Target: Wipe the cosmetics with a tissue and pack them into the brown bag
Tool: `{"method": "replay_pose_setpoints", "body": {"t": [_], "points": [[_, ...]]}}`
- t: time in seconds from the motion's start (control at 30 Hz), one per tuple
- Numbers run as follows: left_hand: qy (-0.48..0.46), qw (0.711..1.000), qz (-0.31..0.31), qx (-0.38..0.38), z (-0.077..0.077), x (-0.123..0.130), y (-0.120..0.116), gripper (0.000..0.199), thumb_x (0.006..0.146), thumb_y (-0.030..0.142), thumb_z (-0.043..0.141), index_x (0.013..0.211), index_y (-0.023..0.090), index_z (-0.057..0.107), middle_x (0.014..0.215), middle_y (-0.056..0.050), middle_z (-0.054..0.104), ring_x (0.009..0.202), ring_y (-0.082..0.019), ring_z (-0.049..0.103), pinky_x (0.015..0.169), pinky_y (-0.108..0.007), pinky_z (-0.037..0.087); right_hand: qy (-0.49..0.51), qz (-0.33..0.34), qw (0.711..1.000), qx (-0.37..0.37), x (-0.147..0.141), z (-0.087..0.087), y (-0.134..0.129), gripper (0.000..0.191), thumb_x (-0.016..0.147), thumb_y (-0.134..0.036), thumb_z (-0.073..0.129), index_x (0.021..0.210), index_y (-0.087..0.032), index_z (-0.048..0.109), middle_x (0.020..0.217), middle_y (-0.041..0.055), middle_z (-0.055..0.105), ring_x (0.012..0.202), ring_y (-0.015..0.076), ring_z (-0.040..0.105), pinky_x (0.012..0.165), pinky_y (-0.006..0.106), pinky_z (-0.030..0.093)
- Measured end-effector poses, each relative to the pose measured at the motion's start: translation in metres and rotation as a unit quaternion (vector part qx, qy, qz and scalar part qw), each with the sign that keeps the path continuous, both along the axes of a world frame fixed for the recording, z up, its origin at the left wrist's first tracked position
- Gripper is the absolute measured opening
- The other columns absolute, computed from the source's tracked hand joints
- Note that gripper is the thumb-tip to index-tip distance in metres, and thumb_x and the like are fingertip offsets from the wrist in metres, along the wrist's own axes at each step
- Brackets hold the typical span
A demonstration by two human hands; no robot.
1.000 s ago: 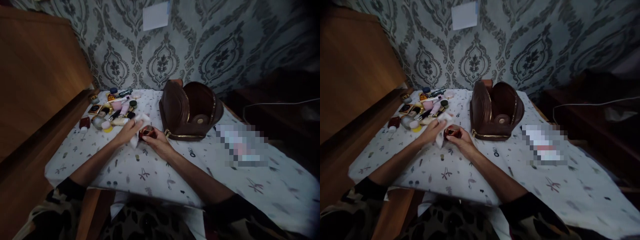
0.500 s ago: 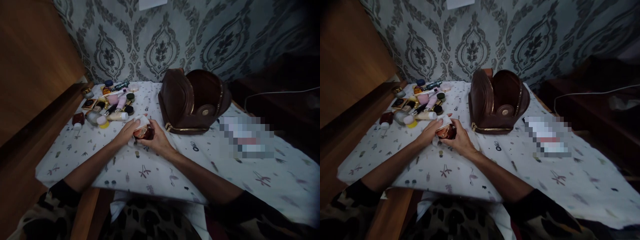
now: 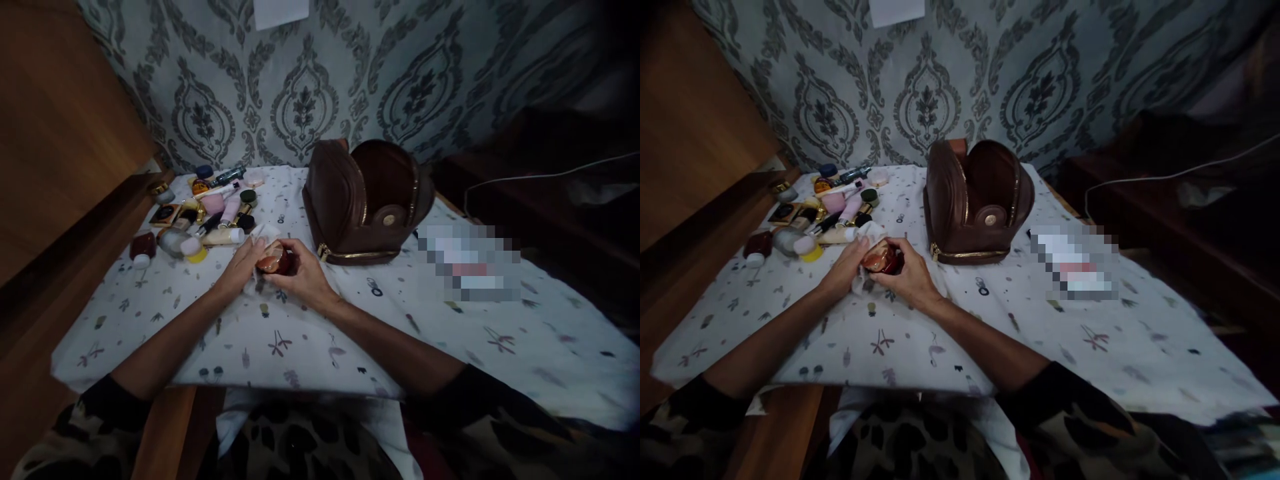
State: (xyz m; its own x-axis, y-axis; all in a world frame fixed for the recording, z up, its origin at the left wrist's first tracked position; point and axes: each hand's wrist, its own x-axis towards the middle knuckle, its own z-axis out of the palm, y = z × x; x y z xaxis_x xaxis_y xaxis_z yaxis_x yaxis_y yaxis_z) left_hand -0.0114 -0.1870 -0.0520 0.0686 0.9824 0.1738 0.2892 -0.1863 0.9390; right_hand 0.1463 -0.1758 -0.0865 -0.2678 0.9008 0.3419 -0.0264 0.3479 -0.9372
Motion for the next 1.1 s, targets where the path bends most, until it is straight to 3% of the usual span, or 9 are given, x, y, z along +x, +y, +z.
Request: {"method": "replay_pose_setpoints", "body": {"t": [0.1, 0.2, 0.33, 0.47, 0.57, 0.67, 0.9, 1.0, 1.1], "points": [[0.054, 0.997, -0.021, 0.054, 0.003, -0.004, 0.001, 0.048, 0.092, 0.055, 0.05, 0.119, 0.018, 0.062, 0.129, -0.007, 0.064, 0.129, -0.025, 0.051, 0.113, -0.035, 0.034, 0.032, 0.002, 0.999, -0.024, 0.001, 0.004, 0.002, 0.059, 0.059, -0.034, 0.081, 0.11, -0.02, 0.055, 0.104, 0.0043, 0.065, 0.095, 0.0218, 0.064, 0.089, 0.038, 0.052], [0.072, 0.996, -0.014, 0.06, 0.003, -0.01, 0.004, 0.043, 0.091, 0.05, 0.053, 0.116, 0.017, 0.063, 0.118, -0.008, 0.067, 0.117, -0.025, 0.057, 0.105, -0.036, 0.041, 0.055, -0.007, 0.997, -0.054, 0.001, 0.005, 0.004, 0.059, 0.057, -0.034, 0.082, 0.107, -0.02, 0.055, 0.102, 0.0031, 0.064, 0.093, 0.0204, 0.063, 0.087, 0.036, 0.052], [0.069, 0.995, 0.054, 0.056, 0.0, -0.017, 0.009, 0.037, 0.089, 0.046, 0.056, 0.107, 0.015, 0.064, 0.097, -0.006, 0.068, 0.091, -0.022, 0.06, 0.083, -0.033, 0.049, 0.063, -0.023, 0.995, -0.076, 0.001, 0.004, 0.006, 0.054, 0.057, -0.034, 0.081, 0.103, -0.02, 0.057, 0.092, -0.0004, 0.062, 0.086, 0.0172, 0.06, 0.086, 0.034, 0.051], [0.067, 0.979, 0.109, 0.158, 0.006, -0.016, 0.004, 0.034, 0.092, 0.042, 0.055, 0.117, 0.019, 0.059, 0.104, -0.005, 0.065, 0.095, -0.02, 0.059, 0.087, -0.032, 0.047, 0.042, -0.041, 0.996, -0.068, 0.0, 0.003, 0.006, 0.05, 0.056, -0.034, 0.081, 0.098, -0.019, 0.059, 0.089, -0.0012, 0.062, 0.085, 0.0169, 0.06, 0.086, 0.034, 0.05], [0.135, 0.967, -0.015, 0.217, 0.01, -0.01, -0.004, 0.033, 0.097, 0.042, 0.047, 0.113, 0.02, 0.064, 0.107, -0.007, 0.067, 0.101, -0.022, 0.06, 0.094, -0.036, 0.047, -0.001, -0.042, 0.998, -0.054, 0.0, 0.0, 0.006, 0.048, 0.058, -0.034, 0.08, 0.099, -0.019, 0.059, 0.09, -0.0001, 0.064, 0.085, 0.0182, 0.061, 0.083, 0.034, 0.051], [0.217, 0.936, -0.135, 0.243, 0.008, -0.004, -0.007, 0.035, 0.099, 0.037, 0.044, 0.119, 0.021, 0.066, 0.128, -0.011, 0.063, 0.121, -0.025, 0.055, 0.108, -0.042, 0.04, -0.017, -0.041, 0.999, -0.026, 0.0, -0.003, 0.006, 0.053, 0.063, -0.032, 0.076, 0.111, -0.019, 0.056, 0.104, 0.0046, 0.067, 0.095, 0.0209, 0.065, 0.087, 0.036, 0.052], [0.207, 0.955, -0.107, 0.181, 0.005, 0.004, -0.007, 0.041, 0.099, 0.037, 0.043, 0.134, 0.021, 0.056, 0.135, -0.011, 0.058, 0.128, -0.024, 0.051, 0.112, -0.043, 0.037, -0.115, -0.053, 0.991, 0.039, 0.003, 0.004, -0.004, 0.088, 0.067, -0.031, 0.078, 0.143, -0.016, 0.036, 0.125, 0.0129, 0.064, 0.116, 0.0281, 0.062, 0.099, 0.042, 0.048], [0.164, 0.973, -0.084, 0.138, 0.006, 0.004, -0.006, 0.039, 0.098, 0.039, 0.042, 0.126, 0.019, 0.061, 0.122, -0.01, 0.062, 0.118, -0.024, 0.056, 0.107, -0.04, 0.041, -0.15, -0.039, 0.987, 0.039, 0.005, 0.01, -0.01, 0.099, 0.068, -0.03, 0.08, 0.15, -0.015, 0.027, 0.128, 0.0146, 0.062, 0.113, 0.0287, 0.063, 0.097, 0.042, 0.049], [0.103, 0.992, -0.013, 0.072, 0.002, 0.001, 0.0, 0.034, 0.096, 0.041, 0.042, 0.106, 0.019, 0.067, 0.104, -0.007, 0.066, 0.104, -0.024, 0.06, 0.097, -0.038, 0.046, -0.175, -0.012, 0.983, 0.054, 0.005, 0.013, -0.013, 0.103, 0.067, -0.025, 0.08, 0.153, -0.018, 0.024, 0.133, 0.0146, 0.058, 0.116, 0.0285, 0.062, 0.098, 0.041, 0.049]]}}
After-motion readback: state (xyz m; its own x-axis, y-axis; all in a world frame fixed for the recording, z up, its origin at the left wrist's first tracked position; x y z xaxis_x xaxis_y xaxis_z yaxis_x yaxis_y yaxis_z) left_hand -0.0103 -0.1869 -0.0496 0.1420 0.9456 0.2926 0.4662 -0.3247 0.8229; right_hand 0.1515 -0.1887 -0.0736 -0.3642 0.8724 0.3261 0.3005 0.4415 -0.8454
